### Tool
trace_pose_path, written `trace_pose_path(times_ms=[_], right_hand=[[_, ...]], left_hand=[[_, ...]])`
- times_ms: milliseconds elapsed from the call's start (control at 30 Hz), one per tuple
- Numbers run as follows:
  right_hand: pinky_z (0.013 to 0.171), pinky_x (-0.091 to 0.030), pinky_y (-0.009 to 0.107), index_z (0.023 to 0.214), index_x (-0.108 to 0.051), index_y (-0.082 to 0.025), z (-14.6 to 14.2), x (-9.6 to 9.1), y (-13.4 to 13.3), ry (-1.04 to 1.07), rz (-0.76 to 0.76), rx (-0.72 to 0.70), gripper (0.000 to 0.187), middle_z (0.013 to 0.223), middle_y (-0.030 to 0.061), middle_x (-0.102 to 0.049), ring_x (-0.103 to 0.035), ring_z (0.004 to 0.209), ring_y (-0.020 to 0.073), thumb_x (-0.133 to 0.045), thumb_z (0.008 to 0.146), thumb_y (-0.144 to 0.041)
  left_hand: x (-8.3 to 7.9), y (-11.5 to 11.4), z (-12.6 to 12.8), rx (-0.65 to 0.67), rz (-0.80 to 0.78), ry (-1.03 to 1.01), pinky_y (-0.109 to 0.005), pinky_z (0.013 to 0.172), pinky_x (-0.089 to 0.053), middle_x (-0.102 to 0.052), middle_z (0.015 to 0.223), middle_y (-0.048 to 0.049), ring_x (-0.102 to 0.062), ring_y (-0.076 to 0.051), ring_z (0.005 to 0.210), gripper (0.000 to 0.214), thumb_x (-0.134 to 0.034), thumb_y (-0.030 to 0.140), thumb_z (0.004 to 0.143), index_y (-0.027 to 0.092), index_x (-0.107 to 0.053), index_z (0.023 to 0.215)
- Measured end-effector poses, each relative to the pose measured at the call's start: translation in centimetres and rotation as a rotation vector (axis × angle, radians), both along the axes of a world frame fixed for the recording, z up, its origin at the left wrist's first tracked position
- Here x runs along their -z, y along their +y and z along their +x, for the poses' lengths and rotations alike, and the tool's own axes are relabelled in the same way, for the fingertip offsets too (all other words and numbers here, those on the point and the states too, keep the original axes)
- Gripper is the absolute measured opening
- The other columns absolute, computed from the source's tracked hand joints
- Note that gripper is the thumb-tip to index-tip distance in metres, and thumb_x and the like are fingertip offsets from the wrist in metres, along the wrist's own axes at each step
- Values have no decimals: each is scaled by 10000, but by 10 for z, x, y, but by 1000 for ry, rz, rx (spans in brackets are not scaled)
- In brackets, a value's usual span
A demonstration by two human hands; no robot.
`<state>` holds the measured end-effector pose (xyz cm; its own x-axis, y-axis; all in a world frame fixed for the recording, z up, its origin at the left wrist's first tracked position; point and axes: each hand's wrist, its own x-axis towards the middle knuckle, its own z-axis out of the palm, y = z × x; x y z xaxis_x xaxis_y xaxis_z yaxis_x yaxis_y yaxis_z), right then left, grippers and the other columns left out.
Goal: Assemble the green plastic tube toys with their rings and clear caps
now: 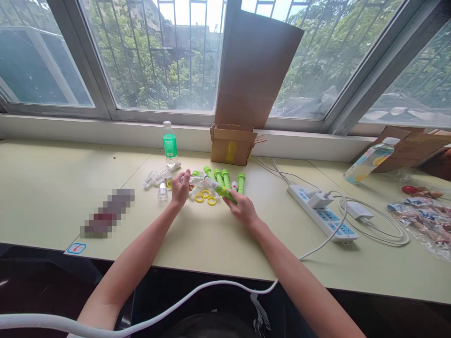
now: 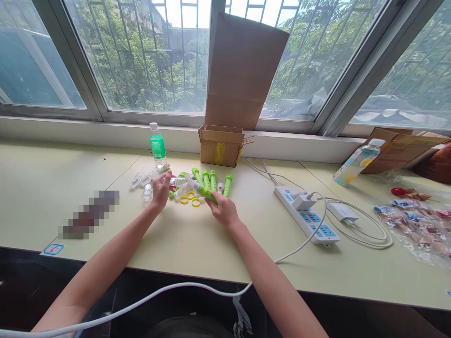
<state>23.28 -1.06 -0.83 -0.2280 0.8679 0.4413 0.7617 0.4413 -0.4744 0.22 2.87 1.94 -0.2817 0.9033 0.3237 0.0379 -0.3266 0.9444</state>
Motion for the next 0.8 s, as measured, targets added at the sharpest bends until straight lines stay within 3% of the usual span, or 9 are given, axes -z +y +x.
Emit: trace_pose_path(times_ms=[233, 533, 800], right_hand=[[725, -488, 303, 1141, -588, -290, -2, 0, -3, -21, 10, -58, 296, 1028, 21, -688, -646, 878, 208, -502, 867, -362], [661, -466, 315, 1156, -539, -206, 0, 3, -3, -61, 7, -80, 394, 952, 78, -673, -635, 770, 212, -601, 776, -284], [596, -406, 266, 948, -549, -204, 1, 4, -1, -71, 44, -33, 213, 863, 44, -667, -599, 672, 176, -603, 775, -318]], left_hand=[[2, -3, 4, 88, -11, 30, -187, 384, -426, -570, 663, -4, -551, -87, 444, 400, -535, 539, 797, 146, -603, 777], [7, -13, 13, 444, -153, 224, -215, 457, -477, -562, 510, 30, -565, -113, 439, 460, -657, 502, 720, 158, -585, 1015], [7, -16, 15, 457, -144, 199, -217, 473, -482, -568, 506, 29, -571, -110, 455, 435, -658, 495, 726, 161, -590, 996]])
